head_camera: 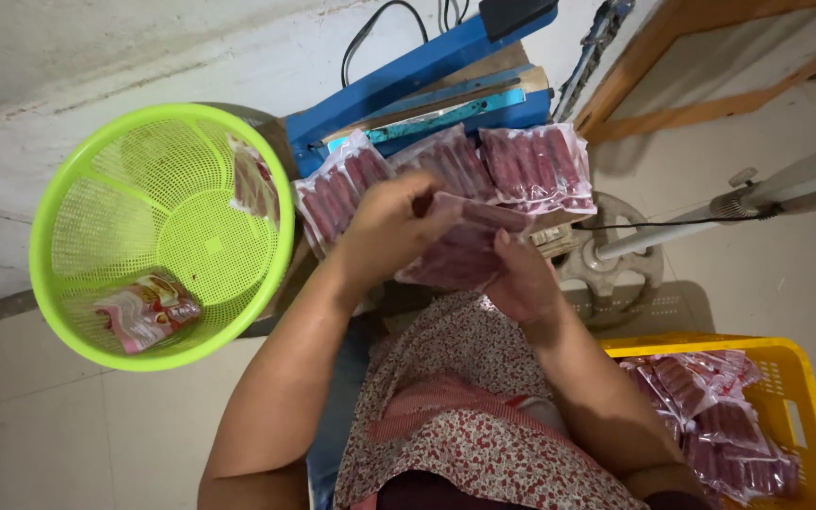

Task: The person repeatedly picks vacuum-sealed meat packages from a green basket, places them on a blue impulse sealer, presses the handle to seal, and stacks the sealed packages on the table. The process continues until the basket is nearly empty.

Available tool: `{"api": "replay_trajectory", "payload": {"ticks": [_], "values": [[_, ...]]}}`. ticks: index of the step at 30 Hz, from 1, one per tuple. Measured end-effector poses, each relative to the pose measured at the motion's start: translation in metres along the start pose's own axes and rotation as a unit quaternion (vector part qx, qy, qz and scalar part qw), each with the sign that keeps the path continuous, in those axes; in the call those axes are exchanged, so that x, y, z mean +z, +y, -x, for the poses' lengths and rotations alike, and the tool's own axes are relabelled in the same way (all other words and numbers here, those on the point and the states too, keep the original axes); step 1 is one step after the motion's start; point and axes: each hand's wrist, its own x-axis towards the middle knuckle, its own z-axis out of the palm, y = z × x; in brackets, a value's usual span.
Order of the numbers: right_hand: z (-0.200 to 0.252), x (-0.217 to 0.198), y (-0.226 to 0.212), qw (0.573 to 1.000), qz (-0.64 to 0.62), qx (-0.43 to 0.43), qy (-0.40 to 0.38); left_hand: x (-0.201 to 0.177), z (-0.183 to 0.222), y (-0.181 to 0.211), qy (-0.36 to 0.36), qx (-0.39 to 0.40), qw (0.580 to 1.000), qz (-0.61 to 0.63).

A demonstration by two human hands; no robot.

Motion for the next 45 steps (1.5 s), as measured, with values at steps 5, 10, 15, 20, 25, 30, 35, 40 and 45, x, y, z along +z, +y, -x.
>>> {"api": "replay_trajectory", "payload": {"ticks": [5,10,15,20,25,30,35,40,45], "values": [[0.007,0.059,-0.019,0.999,0.012,0.025,-0.015,-0.003,-0.006,-0.005,0.015,0.081,0.991,-0.107],[0.000,0.024,-0.007,0.998,0.012,0.054,0.004,-0.009,0.000,-0.016,-0.012,0.050,0.989,-0.137],[0.007,0.070,-0.026,0.999,0.011,0.050,-0.005,-0.030,0.008,-0.023,-0.003,0.073,0.994,-0.080],[-0.002,0.065,-0.031,0.997,-0.033,0.070,0.009,-0.036,0.027,-0.024,-0.044,0.065,0.997,0.002],[0.005,0.078,-0.043,0.997,-0.027,0.069,0.035,-0.039,0.043,-0.025,-0.092,0.020,0.994,-0.047],[0.004,0.093,-0.047,0.995,-0.043,0.069,0.066,-0.039,0.045,-0.049,0.005,-0.058,0.997,-0.059],[-0.012,0.069,-0.040,0.995,-0.069,0.067,-0.021,0.004,0.052,-0.041,0.038,-0.062,0.916,0.394],[-0.018,0.058,-0.039,0.994,-0.058,0.082,-0.046,0.041,0.042,-0.015,0.218,-0.118,0.885,0.395],[-0.005,0.089,-0.079,1.000,-0.009,0.005,0.014,0.017,0.041,0.001,0.247,-0.091,0.908,0.326]]}}
